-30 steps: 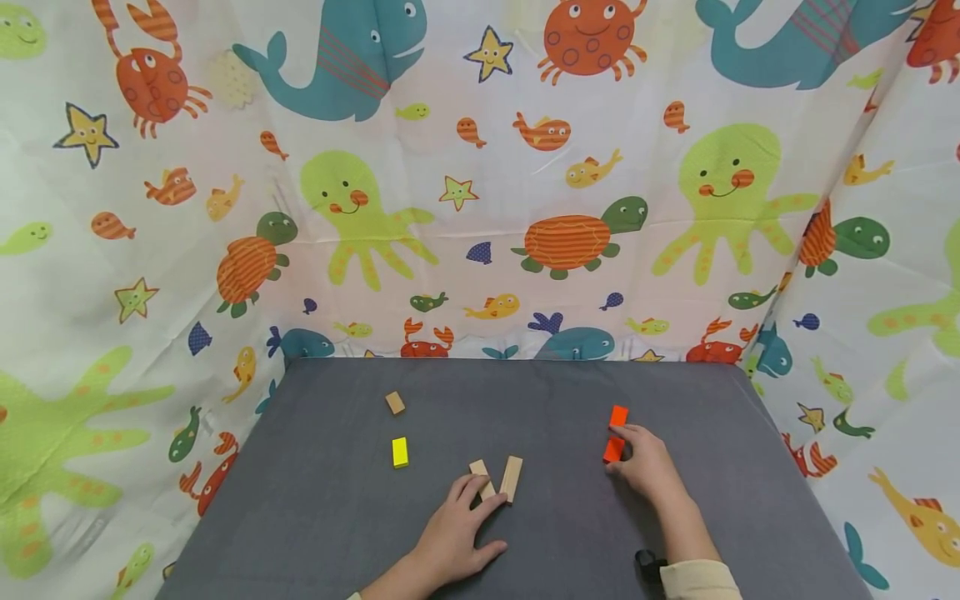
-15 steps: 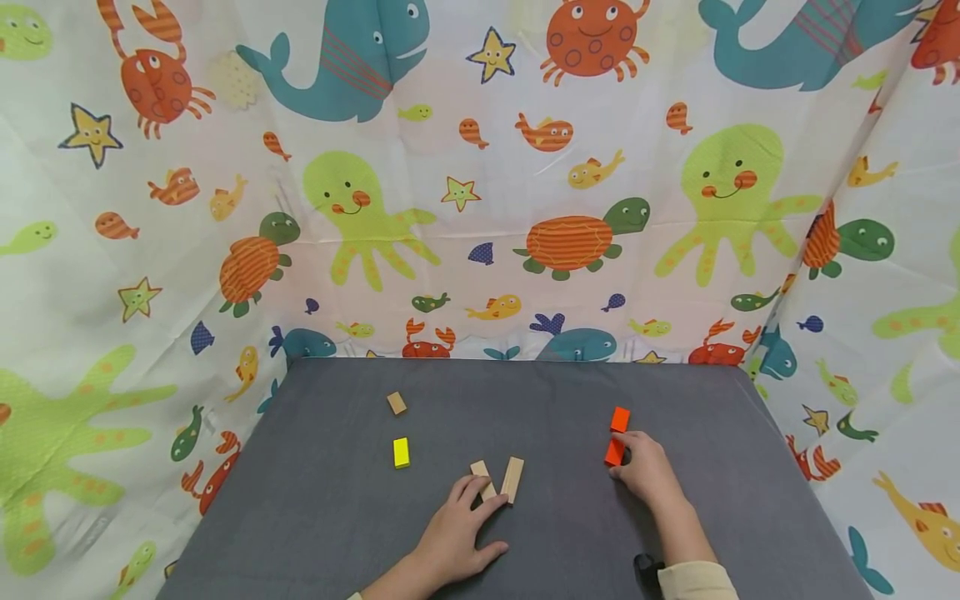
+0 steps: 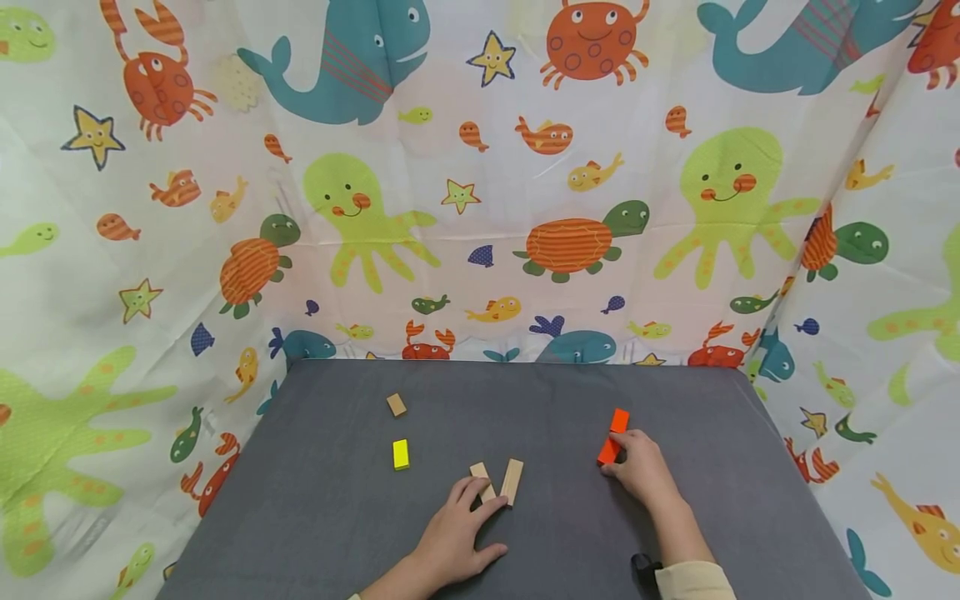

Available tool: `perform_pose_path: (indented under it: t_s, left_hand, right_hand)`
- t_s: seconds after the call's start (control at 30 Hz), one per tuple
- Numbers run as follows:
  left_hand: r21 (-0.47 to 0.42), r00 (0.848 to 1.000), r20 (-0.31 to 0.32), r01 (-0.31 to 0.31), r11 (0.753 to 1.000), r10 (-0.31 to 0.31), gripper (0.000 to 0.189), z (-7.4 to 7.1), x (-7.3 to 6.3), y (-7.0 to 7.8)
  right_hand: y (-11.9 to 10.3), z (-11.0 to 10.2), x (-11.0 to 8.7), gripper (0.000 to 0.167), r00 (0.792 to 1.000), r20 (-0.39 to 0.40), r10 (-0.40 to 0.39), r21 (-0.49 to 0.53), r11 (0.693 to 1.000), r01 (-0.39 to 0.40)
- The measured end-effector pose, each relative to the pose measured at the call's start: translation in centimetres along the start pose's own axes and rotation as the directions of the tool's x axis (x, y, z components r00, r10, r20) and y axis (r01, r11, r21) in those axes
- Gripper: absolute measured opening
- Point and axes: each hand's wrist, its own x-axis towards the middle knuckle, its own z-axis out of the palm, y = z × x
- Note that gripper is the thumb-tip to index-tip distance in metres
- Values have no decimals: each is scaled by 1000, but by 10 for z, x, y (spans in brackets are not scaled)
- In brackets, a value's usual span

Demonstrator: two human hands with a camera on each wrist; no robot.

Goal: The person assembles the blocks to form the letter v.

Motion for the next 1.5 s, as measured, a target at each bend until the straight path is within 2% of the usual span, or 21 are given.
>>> perform_pose_path:
  t_s: [0.43,0.63,0.87,1.1,1.3,1.5]
  left_hand:
    - [-4,1000,8,2,1000,-2,65,-2,0,2]
    - [-4,1000,10,3,1000,-3,65,-3,-1,2]
    - [-3,1000,13,4,1000,-4,65,-1,0,2]
    - [-19,1000,18,10,1000,-10,66,-2,0,1]
    - [-3,1000,14,2,1000,-2,64,-1,0,0]
    - [-9,1000,27,15,1000,-15,65,-1,1,0]
  right_hand:
    - [-24,-6,7,61,998,-12,-62,41,997,63]
    - [-35,0,11,61,997,-15,-80,56,995,80]
    - [-46,8,17,63,998,-3,-57,84,995,58]
    - [-55,15,22,60,995,-12,-94,86,992,95]
    - [-62,23,26,60,997,-5,-82,107,991,82]
    - [-70,29,29,58,995,-6,-104,97,990,104]
